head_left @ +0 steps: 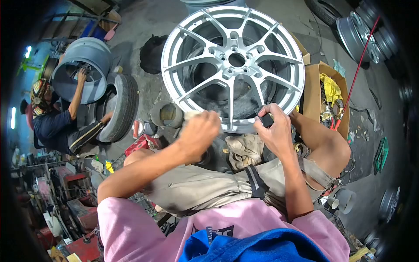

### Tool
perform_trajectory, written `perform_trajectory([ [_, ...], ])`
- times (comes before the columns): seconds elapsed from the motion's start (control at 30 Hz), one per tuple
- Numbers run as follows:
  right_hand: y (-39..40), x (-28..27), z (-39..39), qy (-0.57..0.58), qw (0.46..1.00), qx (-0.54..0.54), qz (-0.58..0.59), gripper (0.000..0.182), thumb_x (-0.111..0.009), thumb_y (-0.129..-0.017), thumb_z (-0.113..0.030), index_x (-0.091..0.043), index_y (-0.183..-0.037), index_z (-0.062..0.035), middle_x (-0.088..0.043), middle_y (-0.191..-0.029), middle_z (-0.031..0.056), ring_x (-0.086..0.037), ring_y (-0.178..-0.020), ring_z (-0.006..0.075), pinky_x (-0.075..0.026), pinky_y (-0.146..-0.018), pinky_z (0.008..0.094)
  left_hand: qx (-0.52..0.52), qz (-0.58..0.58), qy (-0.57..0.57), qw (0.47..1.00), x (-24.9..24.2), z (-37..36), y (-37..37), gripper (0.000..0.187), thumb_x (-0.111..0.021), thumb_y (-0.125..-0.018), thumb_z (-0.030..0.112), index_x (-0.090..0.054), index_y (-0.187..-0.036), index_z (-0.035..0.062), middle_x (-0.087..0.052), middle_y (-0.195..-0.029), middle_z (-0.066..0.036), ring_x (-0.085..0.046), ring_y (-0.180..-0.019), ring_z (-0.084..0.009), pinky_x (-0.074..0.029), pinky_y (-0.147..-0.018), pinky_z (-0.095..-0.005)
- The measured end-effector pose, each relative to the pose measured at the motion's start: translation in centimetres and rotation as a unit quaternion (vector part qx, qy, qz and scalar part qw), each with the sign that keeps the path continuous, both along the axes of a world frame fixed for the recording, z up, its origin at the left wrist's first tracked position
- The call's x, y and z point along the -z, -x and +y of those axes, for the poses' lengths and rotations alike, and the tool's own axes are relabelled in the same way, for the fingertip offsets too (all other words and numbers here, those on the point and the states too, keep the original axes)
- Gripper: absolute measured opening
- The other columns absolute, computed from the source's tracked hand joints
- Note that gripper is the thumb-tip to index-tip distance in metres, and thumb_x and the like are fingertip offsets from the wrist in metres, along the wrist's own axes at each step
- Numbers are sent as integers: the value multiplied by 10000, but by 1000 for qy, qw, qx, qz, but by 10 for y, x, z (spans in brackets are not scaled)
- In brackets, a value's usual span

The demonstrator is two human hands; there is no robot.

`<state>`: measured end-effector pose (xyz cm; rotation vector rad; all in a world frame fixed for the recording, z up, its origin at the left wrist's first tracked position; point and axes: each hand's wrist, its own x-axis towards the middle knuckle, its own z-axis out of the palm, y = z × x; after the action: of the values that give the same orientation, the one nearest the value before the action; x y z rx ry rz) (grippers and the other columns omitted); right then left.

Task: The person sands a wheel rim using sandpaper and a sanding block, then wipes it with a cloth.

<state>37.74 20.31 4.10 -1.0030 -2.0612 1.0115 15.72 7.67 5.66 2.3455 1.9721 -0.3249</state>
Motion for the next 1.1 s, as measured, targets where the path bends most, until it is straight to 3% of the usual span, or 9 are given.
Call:
perform_trajectory([
  [0.1,-3,-4,8,-32,999,4,5,176,-723,-805,-51,-584,-901,-3,-595,-881,154,-629,-848,381,-489,-763,442,23,-37,33,999,-2,15,-19,453,-743,-719,90,-663,-1153,-11,-638,-1046,-139,-671,-997,-307,-574,-797,-442],
  [0.2,-13,-14,21,-78,996,1,-48,156,-723,-831,-54,-625,-949,-25,-608,-905,149,-634,-869,384,-496,-773,452,-10,-344,66,936,-3,45,-6,224,-708,-778,104,-717,-972,-8,-715,-924,-234,-732,-822,-355,-574,-769,-487],
  [0.37,-43,-18,60,-106,986,-2,-131,125,-713,-889,-79,-660,-986,-21,-688,-973,169,-674,-943,405,-525,-825,468,-106,-434,-49,894,-40,93,36,202,-646,-855,125,-733,-1002,18,-723,-796,-184,-745,-785,-293,-597,-661,-422],
  [0.43,-56,-18,81,-126,977,-5,-169,119,-710,-886,-82,-670,-974,-12,-703,-969,178,-681,-947,406,-530,-830,462,-70,-426,-218,875,-48,114,77,212,-641,-863,108,-732,-1033,22,-737,-782,-164,-757,-793,-221,-597,-614,-376],
  [0.57,-89,8,139,-119,966,2,-231,125,-705,-888,-92,-684,-974,-3,-710,-970,209,-690,-902,413,-542,-805,461,-212,-229,-289,905,-46,133,159,305,-636,-923,243,-743,-1122,39,-751,-913,-244,-751,-941,-371,-584,-800,-462],
  [0.67,-116,52,177,-50,967,32,-249,177,-679,-924,-133,-684,-1023,14,-718,-921,200,-731,-833,334,-576,-750,415,-193,-230,-249,921,27,138,219,452,-663,-946,395,-742,-1113,-17,-745,-873,-189,-713,-806,-318,-537,-792,-423],
  [0.8,-114,81,183,262,953,112,-104,285,-608,-1025,-244,-655,-1124,19,-713,-963,130,-721,-808,213,-595,-728,338,-287,-205,-140,925,8,150,188,843,-709,-806,763,-756,-924,-71,-730,-807,-222,-730,-811,-327,-543,-805,-437],
  [0.97,-85,89,157,409,896,143,96,390,-489,-1098,-299,-563,-1255,50,-641,-1223,154,-691,-955,251,-584,-906,392,-250,-155,-53,954,8,156,186,982,-757,-714,805,-708,-872,-162,-696,-755,-295,-733,-765,-364,-556,-684,-477],
  [1.1,-80,99,158,380,906,177,66,443,-466,-1101,-311,-536,-1306,75,-657,-1176,178,-715,-907,257,-585,-820,398,-232,-144,-48,961,11,147,173,856,-745,-803,721,-717,-981,-116,-711,-798,-303,-730,-776,-421,-561,-714,-479],
])
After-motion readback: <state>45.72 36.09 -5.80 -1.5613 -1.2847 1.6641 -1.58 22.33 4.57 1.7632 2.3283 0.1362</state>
